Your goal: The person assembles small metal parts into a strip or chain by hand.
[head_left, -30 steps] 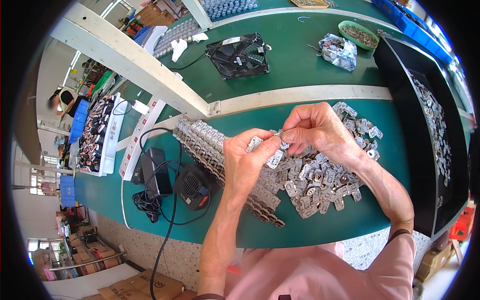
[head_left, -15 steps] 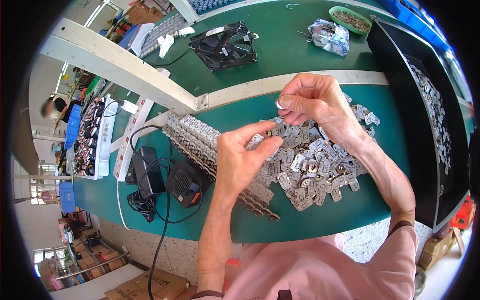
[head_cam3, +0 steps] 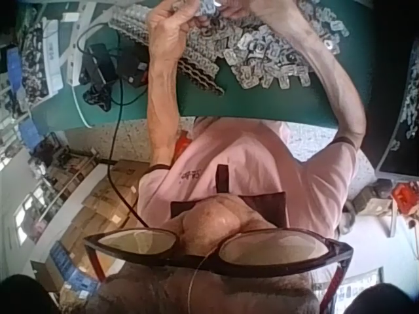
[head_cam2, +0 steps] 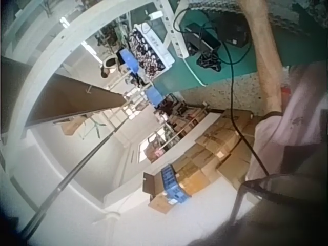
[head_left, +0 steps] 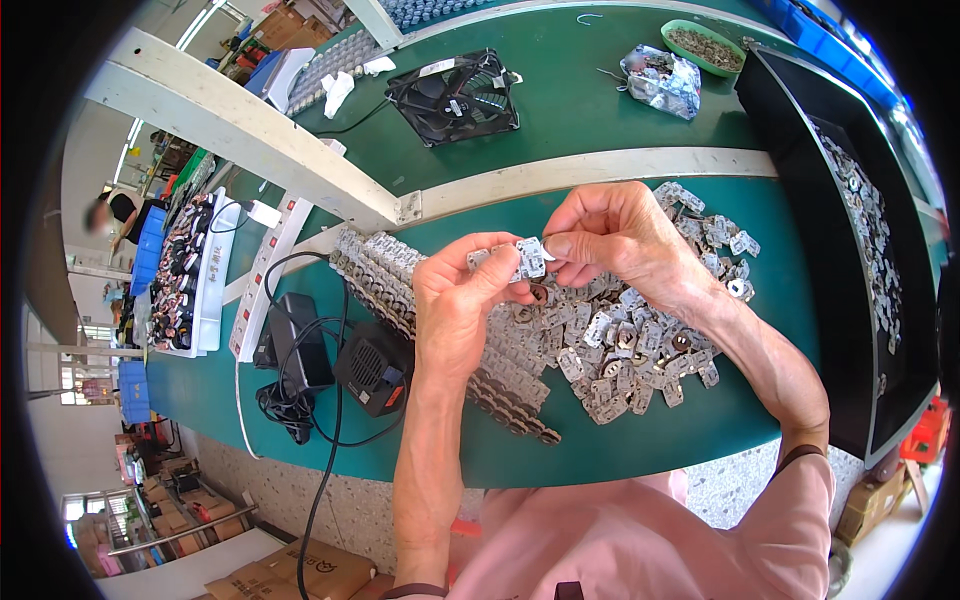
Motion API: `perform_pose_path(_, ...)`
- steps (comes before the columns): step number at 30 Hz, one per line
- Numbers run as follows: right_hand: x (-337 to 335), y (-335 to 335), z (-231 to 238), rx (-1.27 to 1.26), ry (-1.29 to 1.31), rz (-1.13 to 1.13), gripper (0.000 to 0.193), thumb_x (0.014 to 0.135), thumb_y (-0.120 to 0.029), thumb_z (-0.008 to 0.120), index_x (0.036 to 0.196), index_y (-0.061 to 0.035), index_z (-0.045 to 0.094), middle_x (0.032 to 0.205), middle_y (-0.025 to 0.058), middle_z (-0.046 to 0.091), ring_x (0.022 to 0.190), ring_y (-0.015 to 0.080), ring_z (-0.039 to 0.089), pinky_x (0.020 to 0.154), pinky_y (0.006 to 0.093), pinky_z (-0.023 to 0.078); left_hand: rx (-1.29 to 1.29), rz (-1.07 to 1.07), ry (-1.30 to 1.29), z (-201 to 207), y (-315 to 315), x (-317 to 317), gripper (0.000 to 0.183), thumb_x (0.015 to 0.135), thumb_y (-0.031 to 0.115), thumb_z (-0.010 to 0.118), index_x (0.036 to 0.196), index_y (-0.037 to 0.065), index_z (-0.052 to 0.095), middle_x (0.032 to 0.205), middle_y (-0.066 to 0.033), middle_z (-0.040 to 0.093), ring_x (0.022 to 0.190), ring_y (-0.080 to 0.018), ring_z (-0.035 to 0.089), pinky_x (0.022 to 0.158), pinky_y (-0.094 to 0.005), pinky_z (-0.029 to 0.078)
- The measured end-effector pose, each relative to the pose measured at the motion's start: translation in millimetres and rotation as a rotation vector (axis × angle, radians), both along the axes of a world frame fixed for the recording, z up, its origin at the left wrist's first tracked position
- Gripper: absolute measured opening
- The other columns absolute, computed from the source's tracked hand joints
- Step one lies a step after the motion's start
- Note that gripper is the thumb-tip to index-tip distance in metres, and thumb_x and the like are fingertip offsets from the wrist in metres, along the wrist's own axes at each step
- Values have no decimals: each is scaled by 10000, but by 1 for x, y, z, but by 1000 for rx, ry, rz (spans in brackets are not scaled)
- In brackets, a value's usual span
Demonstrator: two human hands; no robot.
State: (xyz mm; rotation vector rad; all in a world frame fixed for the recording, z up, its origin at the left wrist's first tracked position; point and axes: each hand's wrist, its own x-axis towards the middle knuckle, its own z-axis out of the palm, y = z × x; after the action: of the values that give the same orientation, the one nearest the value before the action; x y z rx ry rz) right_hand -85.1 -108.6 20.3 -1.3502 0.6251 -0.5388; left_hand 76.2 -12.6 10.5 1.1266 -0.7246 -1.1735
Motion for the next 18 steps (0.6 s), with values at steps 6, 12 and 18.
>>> perform_pose_path(6,1,0,-4,40,-53,66,94,818,-70,662,847,13,629,748,74,650,665,130,643,614,241,537,-25,22,13,-3,0,0,166,816,104,648,893,-43,641,781,-113,651,596,-136,595,562,-266,527)
perform_pose_path(12,2,-1,-8,87,-52,57,94,782,-50,695,823,24,655,726,98,663,631,137,645,596,248,551,-17,47,-51,-3,0,-5,140,811,86,641,878,-37,648,777,-115,652,603,-144,603,544,-261,526)
perform_pose_path(18,3,1,-8,53,-58,49,99,778,-49,696,838,23,663,731,103,664,629,143,651,590,259,560,5,46,-48,-4,-1,-7,155,819,104,644,893,-33,649,768,-109,652,612,-145,612,561,-266,536)
